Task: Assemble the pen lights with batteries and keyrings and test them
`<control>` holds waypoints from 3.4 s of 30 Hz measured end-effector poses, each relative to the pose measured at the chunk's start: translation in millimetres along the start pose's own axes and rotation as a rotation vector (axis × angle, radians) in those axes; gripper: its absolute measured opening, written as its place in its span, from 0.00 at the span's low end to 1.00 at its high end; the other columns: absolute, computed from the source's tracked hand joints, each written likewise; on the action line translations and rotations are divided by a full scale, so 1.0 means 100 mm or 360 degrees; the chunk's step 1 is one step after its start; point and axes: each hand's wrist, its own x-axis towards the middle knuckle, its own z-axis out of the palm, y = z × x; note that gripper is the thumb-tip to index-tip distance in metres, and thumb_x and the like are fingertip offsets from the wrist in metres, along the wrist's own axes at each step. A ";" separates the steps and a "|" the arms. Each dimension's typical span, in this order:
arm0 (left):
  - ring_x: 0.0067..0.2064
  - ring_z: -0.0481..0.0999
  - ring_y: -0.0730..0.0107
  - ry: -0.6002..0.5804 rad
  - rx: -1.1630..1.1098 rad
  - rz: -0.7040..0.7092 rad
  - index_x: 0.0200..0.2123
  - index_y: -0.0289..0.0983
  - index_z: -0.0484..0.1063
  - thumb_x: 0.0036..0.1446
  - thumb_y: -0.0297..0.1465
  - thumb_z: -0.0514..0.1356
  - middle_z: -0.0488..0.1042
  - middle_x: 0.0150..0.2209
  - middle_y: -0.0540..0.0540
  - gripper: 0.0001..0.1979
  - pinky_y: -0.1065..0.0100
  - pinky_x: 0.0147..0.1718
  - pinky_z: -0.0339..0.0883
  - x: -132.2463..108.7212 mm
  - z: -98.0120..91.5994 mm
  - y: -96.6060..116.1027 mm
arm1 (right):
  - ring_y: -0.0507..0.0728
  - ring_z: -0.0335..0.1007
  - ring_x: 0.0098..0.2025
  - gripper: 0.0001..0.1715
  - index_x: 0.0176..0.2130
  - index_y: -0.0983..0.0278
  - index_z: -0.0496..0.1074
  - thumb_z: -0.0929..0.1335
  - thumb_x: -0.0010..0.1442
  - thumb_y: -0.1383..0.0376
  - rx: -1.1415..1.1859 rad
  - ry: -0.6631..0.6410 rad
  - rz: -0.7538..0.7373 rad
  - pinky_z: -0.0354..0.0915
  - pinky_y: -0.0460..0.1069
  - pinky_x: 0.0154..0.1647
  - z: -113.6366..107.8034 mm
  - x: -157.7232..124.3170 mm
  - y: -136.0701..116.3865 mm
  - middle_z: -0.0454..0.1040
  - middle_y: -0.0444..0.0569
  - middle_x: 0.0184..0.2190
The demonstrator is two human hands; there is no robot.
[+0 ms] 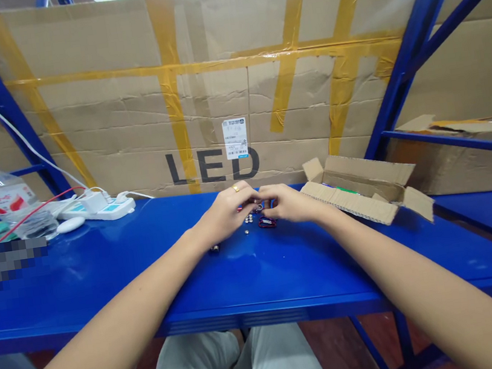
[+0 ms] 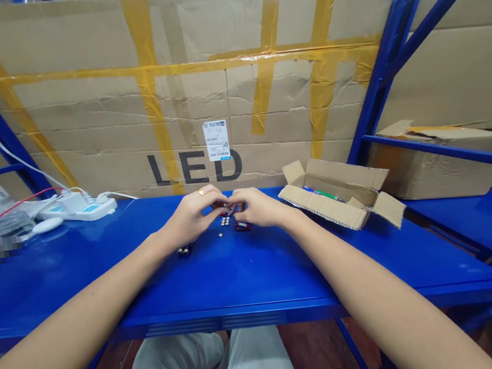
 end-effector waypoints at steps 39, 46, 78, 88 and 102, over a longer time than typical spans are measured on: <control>0.40 0.73 0.68 0.0152 0.0423 0.0043 0.44 0.35 0.67 0.65 0.24 0.52 0.70 0.38 0.44 0.07 0.66 0.41 0.69 -0.01 0.05 0.09 | 0.54 0.63 0.35 0.11 0.39 0.64 0.76 0.68 0.55 0.73 -0.0507 0.0205 -0.0037 0.56 0.48 0.37 0.02 0.00 -0.01 0.66 0.46 0.32; 0.40 0.74 0.67 0.0109 0.0299 0.0155 0.50 0.35 0.64 0.62 0.22 0.54 0.72 0.38 0.44 0.13 0.66 0.40 0.69 -0.02 0.07 0.13 | 0.55 0.64 0.36 0.08 0.40 0.64 0.76 0.69 0.58 0.71 -0.0513 0.0272 -0.0079 0.57 0.48 0.38 0.03 -0.02 0.00 0.66 0.47 0.33; 0.37 0.76 0.61 -0.1047 0.0360 -0.0303 0.34 0.39 0.78 0.58 0.26 0.56 0.78 0.34 0.45 0.09 0.66 0.36 0.64 -0.07 -0.03 0.00 | 0.53 0.69 0.30 0.07 0.35 0.65 0.75 0.68 0.54 0.69 -0.0219 0.0275 0.0299 0.60 0.48 0.32 0.03 0.01 0.08 0.76 0.45 0.28; 0.36 0.76 0.63 -0.0888 0.0356 -0.0441 0.33 0.37 0.75 0.56 0.25 0.57 0.78 0.35 0.45 0.06 0.67 0.32 0.61 -0.04 -0.11 -0.02 | 0.53 0.69 0.30 0.04 0.34 0.64 0.73 0.68 0.56 0.67 -0.0130 0.0041 0.0338 0.60 0.47 0.31 0.05 -0.01 0.00 0.76 0.44 0.27; 0.41 0.77 0.63 -0.0376 0.0313 -0.0394 0.42 0.37 0.77 0.60 0.26 0.56 0.80 0.40 0.43 0.11 0.64 0.41 0.67 -0.01 -0.17 -0.08 | 0.52 0.66 0.30 0.10 0.35 0.66 0.75 0.69 0.54 0.63 0.0222 0.0059 0.0284 0.61 0.48 0.32 0.09 0.01 -0.05 0.73 0.44 0.27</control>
